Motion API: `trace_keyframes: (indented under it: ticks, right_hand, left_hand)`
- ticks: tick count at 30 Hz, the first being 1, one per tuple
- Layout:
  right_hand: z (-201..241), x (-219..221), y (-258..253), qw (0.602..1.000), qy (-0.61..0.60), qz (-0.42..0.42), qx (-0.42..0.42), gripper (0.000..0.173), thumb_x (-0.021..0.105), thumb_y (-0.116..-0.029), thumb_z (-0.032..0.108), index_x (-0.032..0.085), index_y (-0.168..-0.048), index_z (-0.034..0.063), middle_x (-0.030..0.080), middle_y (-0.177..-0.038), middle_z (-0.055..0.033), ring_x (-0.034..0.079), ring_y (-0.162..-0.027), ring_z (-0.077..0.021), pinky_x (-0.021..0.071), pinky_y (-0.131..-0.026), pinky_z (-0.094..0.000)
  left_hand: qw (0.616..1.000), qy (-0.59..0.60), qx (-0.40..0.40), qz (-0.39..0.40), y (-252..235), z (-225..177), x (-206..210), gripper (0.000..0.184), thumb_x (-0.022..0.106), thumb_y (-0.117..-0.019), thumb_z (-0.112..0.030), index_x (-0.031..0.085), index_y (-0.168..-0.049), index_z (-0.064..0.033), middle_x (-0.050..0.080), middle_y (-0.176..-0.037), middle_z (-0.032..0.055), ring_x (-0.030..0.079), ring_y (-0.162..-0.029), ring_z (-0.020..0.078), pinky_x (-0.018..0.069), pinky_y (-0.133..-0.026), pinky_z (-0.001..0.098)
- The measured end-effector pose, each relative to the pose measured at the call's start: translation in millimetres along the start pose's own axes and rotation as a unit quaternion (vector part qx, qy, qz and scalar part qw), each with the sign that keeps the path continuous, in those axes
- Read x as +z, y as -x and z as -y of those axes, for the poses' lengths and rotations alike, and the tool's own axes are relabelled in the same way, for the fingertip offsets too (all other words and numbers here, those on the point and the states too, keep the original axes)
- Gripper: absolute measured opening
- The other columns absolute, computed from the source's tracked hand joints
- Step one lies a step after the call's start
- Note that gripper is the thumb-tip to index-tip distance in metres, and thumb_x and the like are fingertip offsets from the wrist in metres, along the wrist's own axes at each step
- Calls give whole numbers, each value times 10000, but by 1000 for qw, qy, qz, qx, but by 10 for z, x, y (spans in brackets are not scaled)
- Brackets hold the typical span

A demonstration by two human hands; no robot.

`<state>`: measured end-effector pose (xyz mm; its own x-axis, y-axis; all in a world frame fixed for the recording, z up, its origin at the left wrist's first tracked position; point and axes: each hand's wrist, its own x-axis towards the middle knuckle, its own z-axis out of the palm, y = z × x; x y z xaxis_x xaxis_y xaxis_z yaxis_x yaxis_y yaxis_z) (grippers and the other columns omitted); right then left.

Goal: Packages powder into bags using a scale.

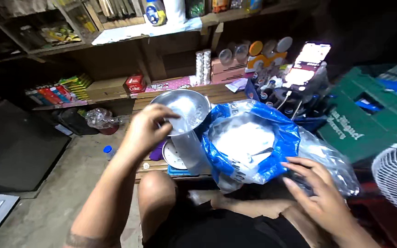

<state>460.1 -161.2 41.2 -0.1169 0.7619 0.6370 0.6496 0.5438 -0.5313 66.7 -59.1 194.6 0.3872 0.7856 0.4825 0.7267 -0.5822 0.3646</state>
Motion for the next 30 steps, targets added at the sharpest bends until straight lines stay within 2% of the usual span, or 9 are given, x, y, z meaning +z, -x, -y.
trace_keyframes:
  ticks: [4,9,12,16,20,24,27,30]
  right_hand:
    - [-165,-125,149,996,-11,-15,92,417,599,-993,313,664,-1265,4,584,-1340,-239,588,-1200,-183,532,-896,-248]
    - [-247,-200,337,988,0,16,156,397,606,-978,219,651,-1264,-54,550,-1349,-289,585,-1188,-228,534,-901,-274]
    - [-327,-232,409,985,4,16,173,373,618,-980,194,654,-1260,-48,553,-1345,-284,585,-1190,-232,539,-896,-279]
    - [-415,-196,407,984,12,5,176,382,605,-985,230,663,-1247,-42,564,-1341,-276,590,-1178,-207,533,-884,-256]
    - [-480,-24,319,987,17,-28,158,415,607,-976,292,660,-1258,-7,602,-1308,-231,607,-1141,-151,529,-850,-209]
    - [-463,135,153,982,20,-36,183,545,606,-978,320,545,-1385,-37,622,-1232,-198,623,-1000,-114,524,-766,-194]
    - [-502,226,39,973,13,-10,228,653,618,-965,363,467,-1456,-39,635,-1161,-151,595,-902,-83,495,-718,-199]
    - [-528,295,-77,959,0,25,281,719,649,-948,387,412,-1514,13,638,-1057,-80,559,-815,-54,476,-691,-210]
  left_hand:
    - [996,-37,-72,-28,-566,211,-381,218,619,-960,-53,760,-1126,-54,687,-1220,161,651,-1114,276,503,-953,499]
    - [980,-105,-150,-80,-1049,475,-423,206,639,-983,-154,767,-1122,-74,673,-1266,161,617,-1209,310,453,-1038,531]
    - [972,-159,-116,-130,-1011,384,-288,187,640,-965,-100,767,-1098,-65,678,-1238,159,644,-1162,325,504,-993,529]
    - [945,-231,-41,-230,-806,88,12,258,542,-976,-20,759,-1109,-63,697,-1194,166,655,-1120,363,526,-916,501]
    - [974,-165,-7,-152,-628,79,525,233,563,-954,9,748,-1095,-6,697,-1183,192,670,-1086,376,550,-901,524]
    - [993,-91,-19,-78,-495,231,959,217,629,-925,5,748,-1105,-18,686,-1132,178,679,-915,323,565,-779,504]
    - [997,-59,-32,-36,-484,331,1028,219,641,-937,-18,740,-1133,-18,676,-1164,192,678,-889,321,567,-753,506]
    - [999,-32,-42,-13,-496,421,940,240,601,-969,-65,727,-1170,-25,655,-1223,197,671,-880,291,564,-711,454]
